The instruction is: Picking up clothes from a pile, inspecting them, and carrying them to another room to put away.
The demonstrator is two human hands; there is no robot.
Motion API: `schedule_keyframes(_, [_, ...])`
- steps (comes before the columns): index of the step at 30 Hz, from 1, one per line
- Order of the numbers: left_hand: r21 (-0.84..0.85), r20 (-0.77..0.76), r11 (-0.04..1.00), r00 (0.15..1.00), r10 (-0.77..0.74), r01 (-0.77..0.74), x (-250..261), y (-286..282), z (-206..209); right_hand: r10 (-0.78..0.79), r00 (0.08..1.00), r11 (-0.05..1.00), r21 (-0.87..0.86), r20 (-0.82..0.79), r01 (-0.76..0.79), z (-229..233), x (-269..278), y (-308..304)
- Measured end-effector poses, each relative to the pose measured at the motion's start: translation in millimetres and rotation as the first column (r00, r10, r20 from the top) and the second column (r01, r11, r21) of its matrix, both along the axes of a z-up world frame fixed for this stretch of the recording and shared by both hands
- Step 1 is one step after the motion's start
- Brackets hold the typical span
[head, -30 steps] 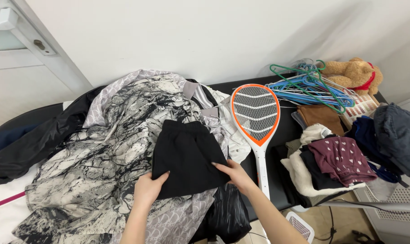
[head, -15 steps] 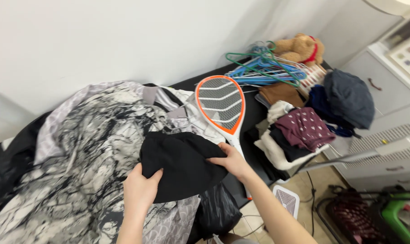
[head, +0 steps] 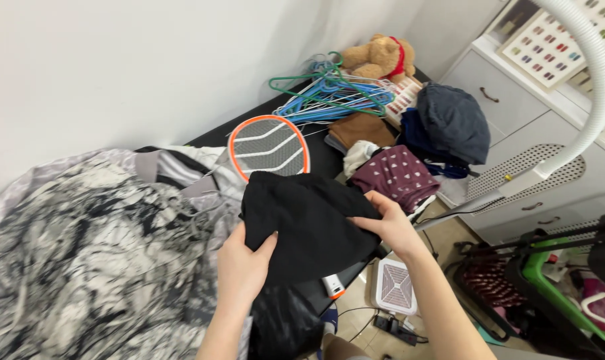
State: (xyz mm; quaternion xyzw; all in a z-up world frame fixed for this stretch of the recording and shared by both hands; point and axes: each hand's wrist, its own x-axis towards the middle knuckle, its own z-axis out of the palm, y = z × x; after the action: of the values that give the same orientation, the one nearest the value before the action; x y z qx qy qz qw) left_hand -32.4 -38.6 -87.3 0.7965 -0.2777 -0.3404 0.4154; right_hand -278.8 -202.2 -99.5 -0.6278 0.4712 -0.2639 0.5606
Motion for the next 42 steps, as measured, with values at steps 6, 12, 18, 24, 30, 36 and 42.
schedule_keyframes(6, [-0.121, -0.033, 0.992, 0.999, 0.018, -0.022, -65.6, -74.0, 15.8, -0.048, 0.998, 0.999, -0.018, 0.034, 0.048, 19.4, -59.6, -72.5])
schedule_keyframes(12, [-0.117, -0.07, 0.993, 0.998, 0.006, -0.014, -126.4, -135.9, 26.9, -0.054, 0.998, 0.998, -0.018, 0.015, 0.054, 27.8, -117.2, -134.9])
schedule_keyframes(18, [-0.132, -0.075, 0.991, 0.997, -0.021, 0.011, -164.1, -198.5, 30.7, -0.114, 0.993, 0.983, -0.147, 0.004, 0.113, 4.1, -168.6, -195.1])
schedule_keyframes(24, [-0.233, 0.059, 0.963, 0.99, -0.129, 0.139, -187.2, -281.5, 52.0, -0.15, 0.986, 0.928, -0.333, 0.076, 0.167, 16.1, -197.5, -257.0])
schedule_keyframes(30, [-0.456, 0.318, 0.828, 0.929, -0.19, 0.326, -213.0, -412.4, 50.2, -0.228, 0.962, 0.79, -0.549, 0.147, 0.272, 40.2, -245.5, -359.0])
schedule_keyframes(36, [-0.139, 0.408, 0.736, 0.715, -0.567, 0.663, -264.0, -538.1, -6.4, -0.595, 0.802, 0.648, -0.618, -0.047, 0.445, -27.2, -312.1, -437.7])
schedule_keyframes(42, [0.244, 0.196, 0.604, 0.571, -0.797, 0.759, -291.7, -511.3, -40.9, -0.507, 0.671, 0.859, -0.254, -0.54, 0.445, -44.5, -314.4, -393.6])
